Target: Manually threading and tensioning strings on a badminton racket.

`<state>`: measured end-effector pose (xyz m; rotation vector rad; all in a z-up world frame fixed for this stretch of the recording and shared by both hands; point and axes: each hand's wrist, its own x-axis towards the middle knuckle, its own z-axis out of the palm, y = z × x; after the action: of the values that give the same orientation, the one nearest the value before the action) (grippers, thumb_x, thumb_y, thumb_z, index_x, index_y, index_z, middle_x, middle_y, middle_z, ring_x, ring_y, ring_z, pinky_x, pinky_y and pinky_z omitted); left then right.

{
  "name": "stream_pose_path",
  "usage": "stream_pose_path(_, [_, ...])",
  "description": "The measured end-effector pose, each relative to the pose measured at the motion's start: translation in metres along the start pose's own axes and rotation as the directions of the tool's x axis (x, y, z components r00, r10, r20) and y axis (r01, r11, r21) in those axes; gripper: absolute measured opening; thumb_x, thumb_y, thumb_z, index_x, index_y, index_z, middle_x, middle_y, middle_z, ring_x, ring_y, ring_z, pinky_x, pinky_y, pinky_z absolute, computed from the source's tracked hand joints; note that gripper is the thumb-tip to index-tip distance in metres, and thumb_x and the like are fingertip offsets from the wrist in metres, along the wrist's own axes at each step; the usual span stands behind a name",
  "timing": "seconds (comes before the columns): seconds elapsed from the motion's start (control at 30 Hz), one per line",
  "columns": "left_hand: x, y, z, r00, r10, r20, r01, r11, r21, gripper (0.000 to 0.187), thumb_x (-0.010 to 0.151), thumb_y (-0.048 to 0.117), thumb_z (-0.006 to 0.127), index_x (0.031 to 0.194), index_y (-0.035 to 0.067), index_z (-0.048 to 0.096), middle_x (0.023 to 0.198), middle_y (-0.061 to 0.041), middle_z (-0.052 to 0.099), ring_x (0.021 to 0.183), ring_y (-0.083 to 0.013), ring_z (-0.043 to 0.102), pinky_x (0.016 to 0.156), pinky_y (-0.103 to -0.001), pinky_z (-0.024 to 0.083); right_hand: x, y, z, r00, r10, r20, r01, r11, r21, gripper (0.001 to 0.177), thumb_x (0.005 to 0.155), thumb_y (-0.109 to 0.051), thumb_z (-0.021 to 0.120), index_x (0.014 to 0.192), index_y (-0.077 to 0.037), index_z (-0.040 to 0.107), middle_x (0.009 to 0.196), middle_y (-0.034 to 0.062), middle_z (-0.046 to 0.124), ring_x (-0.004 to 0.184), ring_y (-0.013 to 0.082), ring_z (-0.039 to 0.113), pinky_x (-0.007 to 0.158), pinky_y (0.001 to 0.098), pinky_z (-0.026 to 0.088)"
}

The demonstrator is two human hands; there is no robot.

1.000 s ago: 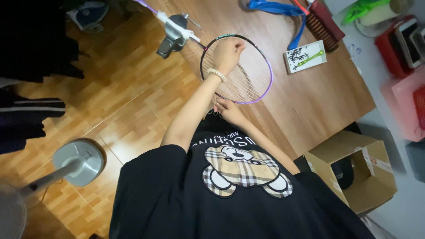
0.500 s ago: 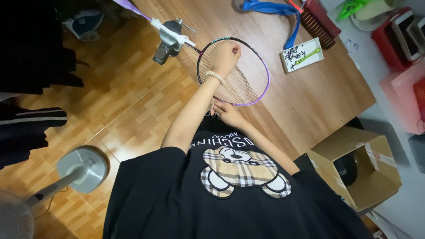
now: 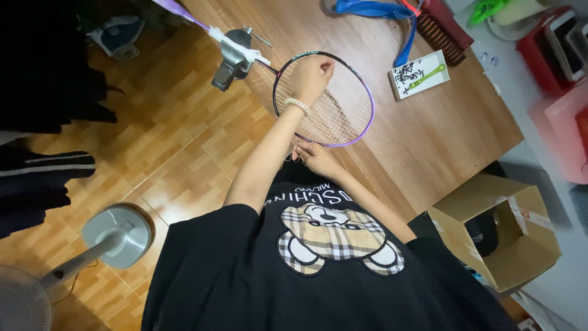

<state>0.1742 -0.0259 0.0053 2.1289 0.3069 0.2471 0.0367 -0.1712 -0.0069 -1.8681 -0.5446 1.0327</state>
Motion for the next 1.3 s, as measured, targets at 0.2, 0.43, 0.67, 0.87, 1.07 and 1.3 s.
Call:
stream_pose_path(0.2, [-0.001,0.004,-0.001,0.999,-0.043,0.003,0.043,0.999,0.007,0.011,0.082,0.020,0.077,0.090,0.013,0.079,0.084,-0.005,0.077,0.076,-0.0205,0.074,0.066,-0.034,0.056,0.006,0.022,0.007,0.999,-0.047,0.026,0.043,0.990,0.137,0.025,0.107,-0.017,0.049,0.090,-0.006,0.064,0.079,0.0017,0.060,0.078,0.0124,0.054,0.076,0.0293,0.047])
stream_pose_path(0.43, [-0.008,0.000,-0.004,1.000,-0.017,-0.014,0.018,1.000,0.011,0.010,0.083,0.019,0.078,0.088,0.011,0.079,0.086,-0.005,0.076,0.078,-0.0204,0.073,0.069,-0.034,0.056,0.006,0.018,0.009,0.997,-0.080,0.006,0.078,0.984,0.160,0.025,0.107,-0.016,0.050,0.090,-0.006,0.064,0.081,0.0022,0.063,0.080,0.0127,0.056,0.078,0.0298,0.047])
stream_pose_path(0.67, [-0.006,-0.001,0.001,0.998,0.025,-0.053,-0.025,1.000,-0.007,0.010,0.084,0.019,0.077,0.089,0.011,0.078,0.088,-0.005,0.076,0.081,-0.0211,0.073,0.072,-0.034,0.056,0.001,0.002,0.002,0.999,-0.051,-0.010,0.051,0.995,0.082,0.022,0.106,-0.017,0.051,0.091,-0.006,0.063,0.082,0.0054,0.065,0.081,0.0164,0.060,0.080,0.0323,0.049])
stream_pose_path(0.87, [-0.006,-0.003,0.003,0.999,0.005,-0.048,-0.005,1.000,-0.010,0.011,0.083,0.019,0.078,0.090,0.010,0.078,0.087,-0.006,0.076,0.080,-0.0216,0.072,0.071,-0.035,0.056,0.004,0.010,0.004,0.997,-0.076,-0.006,0.077,0.993,0.088,0.021,0.105,-0.017,0.050,0.092,-0.006,0.061,0.082,0.0051,0.065,0.081,0.0171,0.060,0.079,0.0336,0.049])
stream_pose_path(1.07, [-0.008,-0.007,0.005,0.999,0.000,-0.038,-0.001,1.000,-0.027,0.011,0.084,0.020,0.077,0.090,0.010,0.078,0.088,-0.006,0.075,0.079,-0.0203,0.073,0.071,-0.033,0.056,0.000,0.000,0.001,0.998,-0.057,-0.008,0.057,0.997,0.042,0.023,0.106,-0.019,0.050,0.090,-0.006,0.062,0.081,0.0061,0.064,0.080,0.0183,0.059,0.079,0.0341,0.048])
stream_pose_path(1.3, [-0.010,0.007,-0.003,0.999,-0.038,-0.036,0.038,0.999,0.005,0.010,0.085,0.021,0.076,0.088,0.011,0.078,0.088,-0.005,0.076,0.079,-0.0200,0.073,0.068,-0.034,0.056,-0.002,-0.015,-0.004,0.996,0.085,0.008,-0.085,0.996,-0.034,0.023,0.106,-0.022,0.051,0.092,-0.008,0.063,0.079,0.0076,0.063,0.076,0.0190,0.058,0.075,0.0351,0.047])
